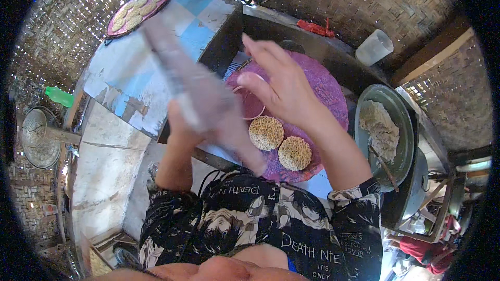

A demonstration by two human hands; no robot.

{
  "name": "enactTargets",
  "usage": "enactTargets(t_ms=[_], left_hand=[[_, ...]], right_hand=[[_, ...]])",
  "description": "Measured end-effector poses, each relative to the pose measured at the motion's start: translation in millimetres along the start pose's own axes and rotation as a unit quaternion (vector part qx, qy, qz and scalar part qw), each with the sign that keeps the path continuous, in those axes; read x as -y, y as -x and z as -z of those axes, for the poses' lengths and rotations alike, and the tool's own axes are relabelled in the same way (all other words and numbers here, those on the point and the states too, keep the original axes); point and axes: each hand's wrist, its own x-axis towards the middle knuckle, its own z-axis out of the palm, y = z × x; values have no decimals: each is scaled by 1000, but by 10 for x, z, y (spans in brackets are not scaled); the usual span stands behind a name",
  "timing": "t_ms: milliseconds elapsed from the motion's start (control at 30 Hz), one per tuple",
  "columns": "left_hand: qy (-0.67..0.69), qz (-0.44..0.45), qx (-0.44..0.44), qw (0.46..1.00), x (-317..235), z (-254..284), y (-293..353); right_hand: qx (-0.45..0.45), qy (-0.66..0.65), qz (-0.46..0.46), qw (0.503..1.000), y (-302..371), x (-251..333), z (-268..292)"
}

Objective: The person places a cloth mat on the work table, scoops dough from a basin into a handheld wooden press using a spatula, and presses the dough into a circular ring mold to form round patties on the mat.

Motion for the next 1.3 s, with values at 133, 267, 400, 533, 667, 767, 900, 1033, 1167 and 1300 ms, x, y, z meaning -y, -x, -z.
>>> enactTargets(t_ms=[133, 267, 400, 533, 667, 767, 900, 1033, 1167, 1300], left_hand=[[-68, -116, -8, 991, -603, -240, -514], [46, -133, 87, 986, -914, -314, -598], [71, -207, 218, 951, -1261, -223, -507], [-16, -287, 195, 938, -1796, -339, -445], [-21, -304, 192, 933, -2082, -648, -464], [-32, -270, 188, 944, -2134, -835, -442], [416, -28, 340, 843, -2191, -1469, -286], [716, 103, 263, 638, -2551, -1843, -178], [729, -132, 50, 670, -2832, -2077, -282], [707, -85, -32, 702, -2831, -1980, -250]], right_hand=[[-51, 109, 103, 987, -159, 533, 397], [-145, 313, 184, 920, 193, 805, 603], [72, 227, 207, 949, 632, 1050, 1072], [47, 15, -32, 998, 1065, 1128, 1526], [10, -41, -217, 975, 1447, 967, 2194], [-143, -19, -200, 969, 1971, 828, 2689], [-520, -92, -44, 848, 2554, 574, 2941], [-579, -298, -72, 755, 2742, 382, 2446], [-499, -456, -120, 727, 3037, -98, 2200], [-63, 250, -241, 936, 3664, -967, 2332]])
